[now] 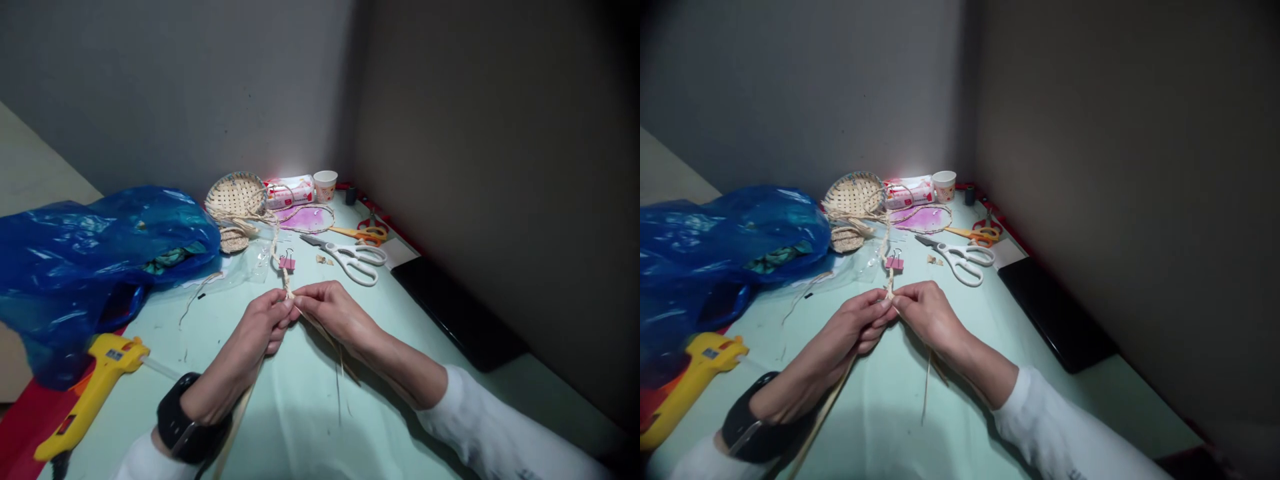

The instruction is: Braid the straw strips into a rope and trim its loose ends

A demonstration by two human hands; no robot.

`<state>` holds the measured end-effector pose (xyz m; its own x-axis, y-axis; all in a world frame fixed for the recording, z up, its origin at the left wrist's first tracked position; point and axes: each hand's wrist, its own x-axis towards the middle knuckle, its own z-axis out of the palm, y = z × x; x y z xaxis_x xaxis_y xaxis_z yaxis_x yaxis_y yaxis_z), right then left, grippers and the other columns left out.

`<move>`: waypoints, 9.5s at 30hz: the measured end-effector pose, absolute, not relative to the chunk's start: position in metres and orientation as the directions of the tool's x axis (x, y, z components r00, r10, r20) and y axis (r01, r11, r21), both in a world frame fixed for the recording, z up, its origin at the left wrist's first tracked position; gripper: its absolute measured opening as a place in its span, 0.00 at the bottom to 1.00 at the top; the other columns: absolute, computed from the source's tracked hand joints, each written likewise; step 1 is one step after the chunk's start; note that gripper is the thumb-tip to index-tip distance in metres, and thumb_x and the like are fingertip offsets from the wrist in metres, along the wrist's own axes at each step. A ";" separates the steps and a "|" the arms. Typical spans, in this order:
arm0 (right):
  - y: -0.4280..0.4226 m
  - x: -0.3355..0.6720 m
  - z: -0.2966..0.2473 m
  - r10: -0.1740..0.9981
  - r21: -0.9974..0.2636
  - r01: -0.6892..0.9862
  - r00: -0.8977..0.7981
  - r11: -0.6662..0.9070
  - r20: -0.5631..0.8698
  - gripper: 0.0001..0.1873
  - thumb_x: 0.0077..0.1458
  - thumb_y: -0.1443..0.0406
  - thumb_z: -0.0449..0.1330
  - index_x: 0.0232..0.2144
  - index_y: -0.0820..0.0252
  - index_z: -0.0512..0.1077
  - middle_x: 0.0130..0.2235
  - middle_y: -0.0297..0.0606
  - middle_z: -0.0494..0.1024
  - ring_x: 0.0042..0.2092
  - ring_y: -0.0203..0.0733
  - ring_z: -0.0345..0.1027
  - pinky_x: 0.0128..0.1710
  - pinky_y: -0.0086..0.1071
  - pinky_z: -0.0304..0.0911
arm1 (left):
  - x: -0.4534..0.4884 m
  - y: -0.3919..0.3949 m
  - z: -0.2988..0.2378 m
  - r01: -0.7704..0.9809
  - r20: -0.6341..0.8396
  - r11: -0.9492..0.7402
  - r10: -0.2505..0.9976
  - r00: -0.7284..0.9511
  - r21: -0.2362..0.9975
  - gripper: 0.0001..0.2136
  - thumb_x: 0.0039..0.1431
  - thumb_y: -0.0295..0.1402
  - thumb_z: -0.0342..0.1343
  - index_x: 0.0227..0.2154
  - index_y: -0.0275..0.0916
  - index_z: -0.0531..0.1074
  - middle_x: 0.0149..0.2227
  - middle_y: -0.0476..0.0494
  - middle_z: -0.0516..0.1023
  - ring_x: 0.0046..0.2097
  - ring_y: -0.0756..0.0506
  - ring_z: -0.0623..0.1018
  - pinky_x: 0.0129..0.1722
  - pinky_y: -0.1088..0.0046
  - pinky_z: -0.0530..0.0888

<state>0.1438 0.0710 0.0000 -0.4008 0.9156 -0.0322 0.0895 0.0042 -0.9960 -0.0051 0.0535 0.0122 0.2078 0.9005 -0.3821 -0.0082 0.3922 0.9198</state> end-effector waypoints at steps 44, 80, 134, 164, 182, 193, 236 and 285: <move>0.064 0.142 0.012 0.863 -0.838 0.461 -0.504 0.292 0.023 0.19 0.64 0.64 0.46 0.22 0.62 0.66 0.24 0.33 0.71 0.28 0.33 0.60 0.31 0.28 0.50 | -0.011 0.038 0.012 -0.032 -0.225 0.235 0.955 0.191 0.971 0.14 0.58 0.34 0.54 0.45 0.38 0.60 0.18 0.54 0.72 0.16 0.56 0.54 0.18 0.78 0.44; 0.068 0.139 0.006 0.818 -0.927 -0.105 -0.515 -0.359 -0.259 0.10 0.50 0.63 0.58 0.23 0.66 0.72 0.18 0.27 0.63 0.18 0.26 0.40 0.19 0.27 0.33 | -0.018 0.025 0.031 0.563 -0.154 0.007 0.964 0.215 0.826 0.20 0.61 0.43 0.51 0.18 0.37 0.70 0.19 0.49 0.68 0.25 0.48 0.69 0.26 0.72 0.62; 0.028 0.133 0.023 0.784 -0.496 0.610 -0.519 0.618 0.340 0.10 0.59 0.65 0.54 0.33 0.60 0.75 0.35 0.40 0.78 0.36 0.41 0.69 0.34 0.32 0.59 | -0.021 0.040 0.006 0.042 -0.333 0.333 0.916 0.223 0.942 0.10 0.55 0.36 0.56 0.23 0.37 0.65 0.18 0.58 0.56 0.17 0.57 0.51 0.14 0.80 0.47; 0.056 0.137 0.009 0.897 -0.971 0.234 -0.438 0.055 -0.055 0.13 0.53 0.68 0.52 0.21 0.64 0.72 0.24 0.33 0.71 0.27 0.33 0.59 0.29 0.26 0.53 | 0.007 0.002 0.006 0.774 0.021 -0.112 0.992 0.127 0.623 0.06 0.58 0.30 0.52 0.26 0.43 0.69 0.21 0.43 0.72 0.23 0.41 0.69 0.29 0.67 0.51; 0.052 0.136 0.018 0.818 -0.937 -0.137 -0.539 -0.322 -0.202 0.11 0.49 0.68 0.55 0.21 0.66 0.74 0.20 0.33 0.68 0.21 0.29 0.44 0.22 0.28 0.40 | -0.018 0.039 0.014 0.100 -0.153 0.130 0.950 0.271 0.986 0.06 0.60 0.37 0.53 0.34 0.39 0.68 0.32 0.49 0.71 0.36 0.48 0.71 0.39 0.73 0.67; 0.055 0.145 0.015 0.830 -0.985 0.131 -0.532 -0.116 -0.169 0.07 0.54 0.69 0.51 0.24 0.62 0.64 0.21 0.28 0.61 0.23 0.31 0.50 0.23 0.27 0.45 | -0.003 0.033 0.013 -0.089 -0.399 0.432 0.881 0.254 0.897 0.11 0.56 0.39 0.54 0.27 0.41 0.58 0.17 0.62 0.55 0.17 0.57 0.42 0.14 0.82 0.41; 0.047 0.142 0.012 0.881 -0.887 0.461 -0.432 0.033 -0.192 0.12 0.63 0.59 0.50 0.36 0.58 0.71 0.33 0.35 0.74 0.35 0.38 0.64 0.34 0.30 0.55 | -0.015 0.028 0.007 -0.195 -0.562 0.589 0.808 0.180 0.784 0.13 0.51 0.41 0.64 0.28 0.35 0.72 0.15 0.58 0.57 0.17 0.58 0.52 0.16 0.83 0.52; 0.063 0.150 0.006 0.893 -0.932 0.342 -0.372 -0.120 -0.251 0.10 0.58 0.62 0.52 0.29 0.58 0.71 0.28 0.33 0.72 0.32 0.36 0.61 0.30 0.29 0.53 | -0.006 0.026 0.015 0.103 -0.582 0.590 0.807 -0.096 0.801 0.15 0.46 0.45 0.64 0.31 0.39 0.79 0.18 0.50 0.69 0.22 0.48 0.67 0.24 0.74 0.63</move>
